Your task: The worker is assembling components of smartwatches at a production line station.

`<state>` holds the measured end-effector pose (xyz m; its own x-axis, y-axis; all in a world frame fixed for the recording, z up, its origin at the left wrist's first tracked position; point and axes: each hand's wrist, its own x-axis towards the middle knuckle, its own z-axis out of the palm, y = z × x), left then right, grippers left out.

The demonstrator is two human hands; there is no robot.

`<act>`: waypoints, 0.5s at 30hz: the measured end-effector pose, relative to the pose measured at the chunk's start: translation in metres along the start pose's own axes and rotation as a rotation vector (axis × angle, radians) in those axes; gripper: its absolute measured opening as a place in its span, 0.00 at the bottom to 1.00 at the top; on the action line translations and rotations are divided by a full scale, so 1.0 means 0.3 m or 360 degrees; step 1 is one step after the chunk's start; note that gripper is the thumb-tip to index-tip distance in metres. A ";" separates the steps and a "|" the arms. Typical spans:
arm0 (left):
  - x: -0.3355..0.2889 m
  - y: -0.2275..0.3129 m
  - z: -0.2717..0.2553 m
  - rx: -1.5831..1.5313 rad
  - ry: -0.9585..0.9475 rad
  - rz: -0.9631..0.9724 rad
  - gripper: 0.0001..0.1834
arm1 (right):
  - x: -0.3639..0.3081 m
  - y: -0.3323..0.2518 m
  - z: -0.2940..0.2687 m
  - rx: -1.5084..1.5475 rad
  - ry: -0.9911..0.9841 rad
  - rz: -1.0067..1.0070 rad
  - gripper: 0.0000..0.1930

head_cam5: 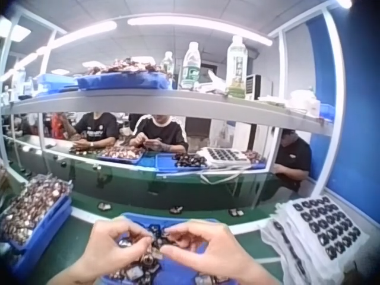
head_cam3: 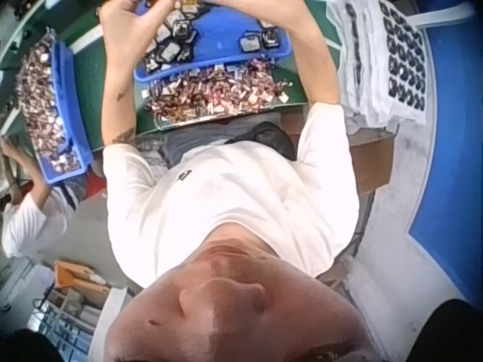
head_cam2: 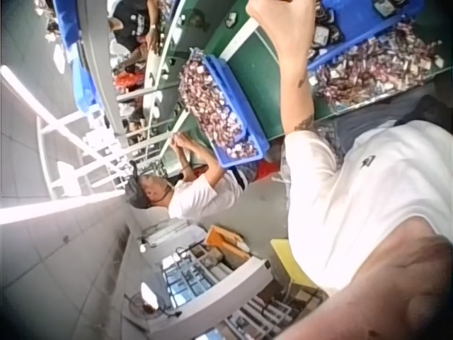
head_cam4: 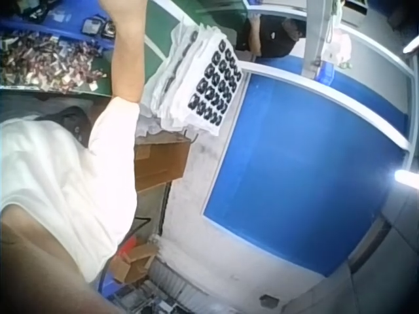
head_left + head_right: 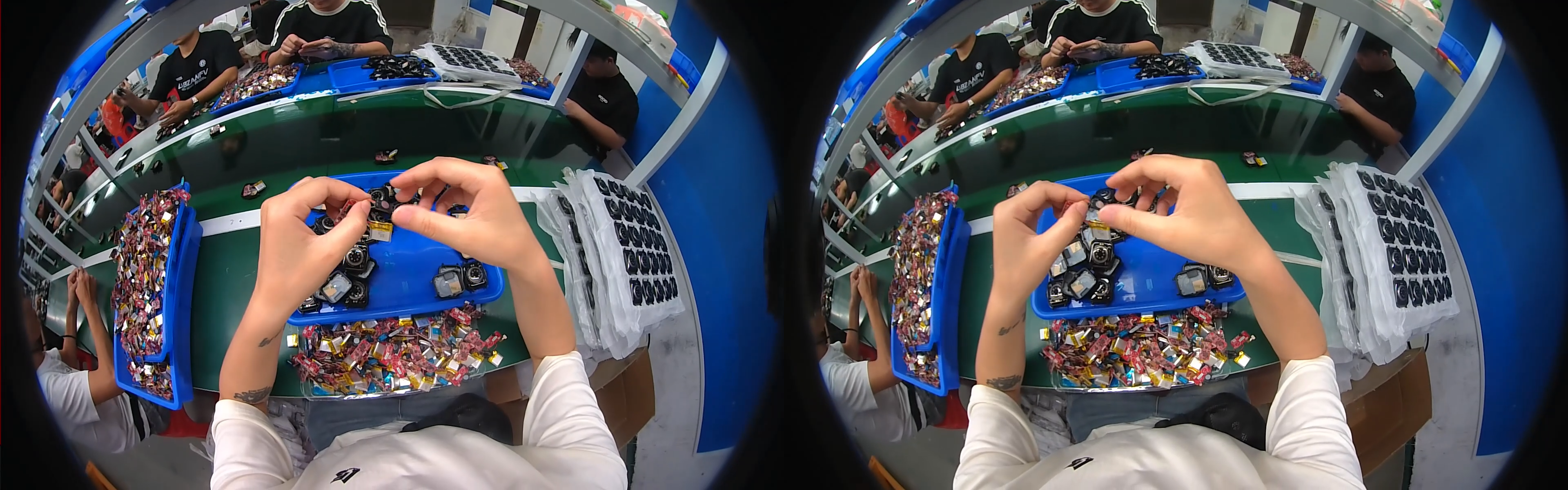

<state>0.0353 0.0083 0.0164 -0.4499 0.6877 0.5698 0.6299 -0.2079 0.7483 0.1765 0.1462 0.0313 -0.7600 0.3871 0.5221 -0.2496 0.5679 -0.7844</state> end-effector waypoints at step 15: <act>-0.007 0.004 -0.007 -0.0213 -0.0234 -0.0205 0.06 | -0.007 0.025 0.000 -0.0444 -0.0012 -0.0270 0.05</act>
<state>0.0358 0.0052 0.0169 -0.4179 0.8065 0.4183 0.4792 -0.1955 0.8557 0.1763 0.1496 0.0242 -0.7266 0.2651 0.6339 -0.1997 0.8013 -0.5639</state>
